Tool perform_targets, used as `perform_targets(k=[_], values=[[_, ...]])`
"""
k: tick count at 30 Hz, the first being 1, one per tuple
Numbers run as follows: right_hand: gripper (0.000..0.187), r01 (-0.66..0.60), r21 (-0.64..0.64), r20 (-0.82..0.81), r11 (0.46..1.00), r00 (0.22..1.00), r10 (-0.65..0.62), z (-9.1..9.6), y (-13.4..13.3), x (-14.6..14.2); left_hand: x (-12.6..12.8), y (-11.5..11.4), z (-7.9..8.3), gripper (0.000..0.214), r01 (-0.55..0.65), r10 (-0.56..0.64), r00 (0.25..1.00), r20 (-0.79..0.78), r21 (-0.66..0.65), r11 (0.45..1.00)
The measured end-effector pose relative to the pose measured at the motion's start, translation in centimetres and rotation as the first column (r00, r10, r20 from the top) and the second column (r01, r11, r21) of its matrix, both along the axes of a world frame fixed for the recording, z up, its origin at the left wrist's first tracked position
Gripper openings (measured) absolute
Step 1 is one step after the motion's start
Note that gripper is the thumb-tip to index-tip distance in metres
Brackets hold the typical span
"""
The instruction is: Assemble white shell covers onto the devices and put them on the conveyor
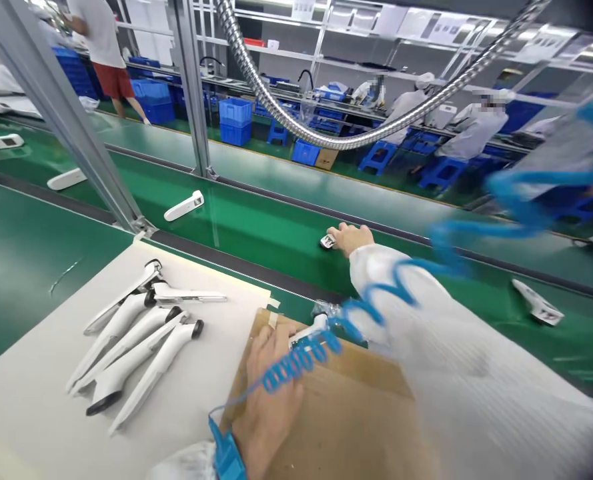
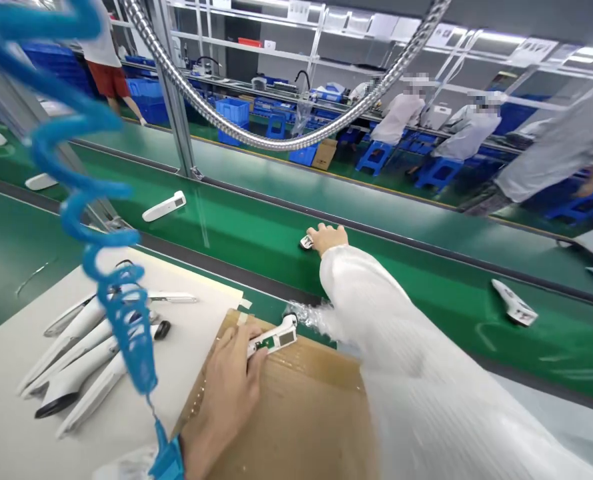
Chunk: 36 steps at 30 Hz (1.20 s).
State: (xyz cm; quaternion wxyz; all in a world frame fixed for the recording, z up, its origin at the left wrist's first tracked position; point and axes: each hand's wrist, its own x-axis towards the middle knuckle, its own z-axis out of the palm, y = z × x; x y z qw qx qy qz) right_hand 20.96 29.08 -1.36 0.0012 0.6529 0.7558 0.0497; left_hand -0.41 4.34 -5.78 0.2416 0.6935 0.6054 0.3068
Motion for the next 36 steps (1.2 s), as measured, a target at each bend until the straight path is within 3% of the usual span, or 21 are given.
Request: perform_targets(k=[3, 5, 8, 9, 10, 11, 12, 14, 15, 17, 21, 25, 29, 31, 34, 36], values=[[0.027, -0.19, -0.056, 0.024, 0.98, 0.981, 0.192, 2.2, -2.5, -3.7, 0.1, -0.1, 0.3, 0.027, 0.059, -0.06, 0.997, -0.043, -0.016, 0.998], [0.03, -0.4, -0.041, -0.01, 0.916, 0.916, 0.4, 3.0, -5.9, -7.0, 0.2, -0.2, 0.0, 0.033, 0.069, -0.068, 0.994, -0.088, 0.016, 0.997], [0.028, -0.738, 0.021, -0.067, 0.674, 0.672, 0.738, 2.8, -11.7, -11.5, 0.2, -0.2, -0.6, 0.033, 0.064, -0.056, 0.991, -0.124, 0.063, 0.996], [0.029, -0.791, 0.018, -0.072, 0.611, 0.609, 0.79, 2.6, -13.3, -12.4, 0.2, -0.2, -0.7, 0.031, 0.071, -0.063, 0.99, -0.123, 0.069, 0.995], [0.032, -0.806, 0.014, -0.086, 0.592, 0.589, 0.803, 2.4, -14.6, -12.7, 0.2, -0.2, -0.7, 0.03, 0.086, -0.076, 0.99, -0.121, 0.077, 0.993], [0.035, -0.788, 0.019, -0.117, 0.615, 0.61, 0.784, 2.4, -15.6, -12.5, 0.1, -0.3, -0.6, 0.03, 0.103, -0.092, 0.988, -0.121, 0.089, 0.991], [0.036, -0.741, 0.036, -0.173, 0.671, 0.657, 0.734, 2.6, -16.5, -11.9, 0.0, -0.4, -0.3, 0.03, 0.118, -0.106, 0.987, -0.121, 0.101, 0.988], [0.031, -0.553, 0.091, -0.359, 0.828, 0.758, 0.545, 3.6, -18.2, -9.4, -0.3, -0.7, 0.8, 0.031, 0.139, -0.129, 0.986, -0.107, 0.092, 0.986], [0.026, -0.436, 0.11, -0.461, 0.893, 0.774, 0.434, 4.2, -19.2, -7.8, -0.5, -0.9, 1.6, 0.031, 0.141, -0.136, 0.987, -0.082, 0.057, 0.988], [0.02, -0.242, 0.117, -0.618, 0.963, 0.742, 0.261, 5.5, -21.7, -4.7, -0.9, -1.4, 3.2, 0.028, 0.139, -0.139, 0.99, 0.009, -0.067, 0.988], [0.016, -0.106, 0.164, -0.688, 0.981, 0.7, 0.19, 6.5, -28.1, -0.7, -0.8, -2.8, 6.2, 0.026, 0.204, -0.16, 0.968, 0.196, -0.235, 0.95], [0.016, -0.096, 0.243, -0.583, 0.965, 0.781, 0.224, 6.0, -32.0, 0.0, 0.4, -5.0, 8.7, 0.028, 0.251, -0.222, 0.963, 0.15, -0.216, 0.944], [0.021, -0.073, 0.344, -0.446, 0.936, 0.865, 0.231, 5.2, -33.6, 0.0, 1.8, -7.0, 9.5, 0.028, 0.293, -0.275, 0.951, 0.143, -0.125, 0.948], [0.024, -0.073, 0.379, -0.403, 0.922, 0.884, 0.236, 4.6, -34.5, -0.2, 2.2, -7.4, 9.2, 0.027, 0.281, -0.241, 0.944, 0.224, -0.168, 0.945], [0.026, -0.008, 0.354, -0.523, 0.935, 0.827, 0.205, 3.8, -35.8, -0.8, 2.6, -7.1, 9.0, 0.026, 0.288, -0.087, 0.884, 0.46, -0.387, 0.876], [0.024, 0.12, 0.269, -0.727, 0.956, 0.676, 0.12, 3.5, -36.3, -1.3, 2.7, -6.9, 9.2, 0.03, 0.329, 0.01, 0.812, 0.583, -0.473, 0.818]])
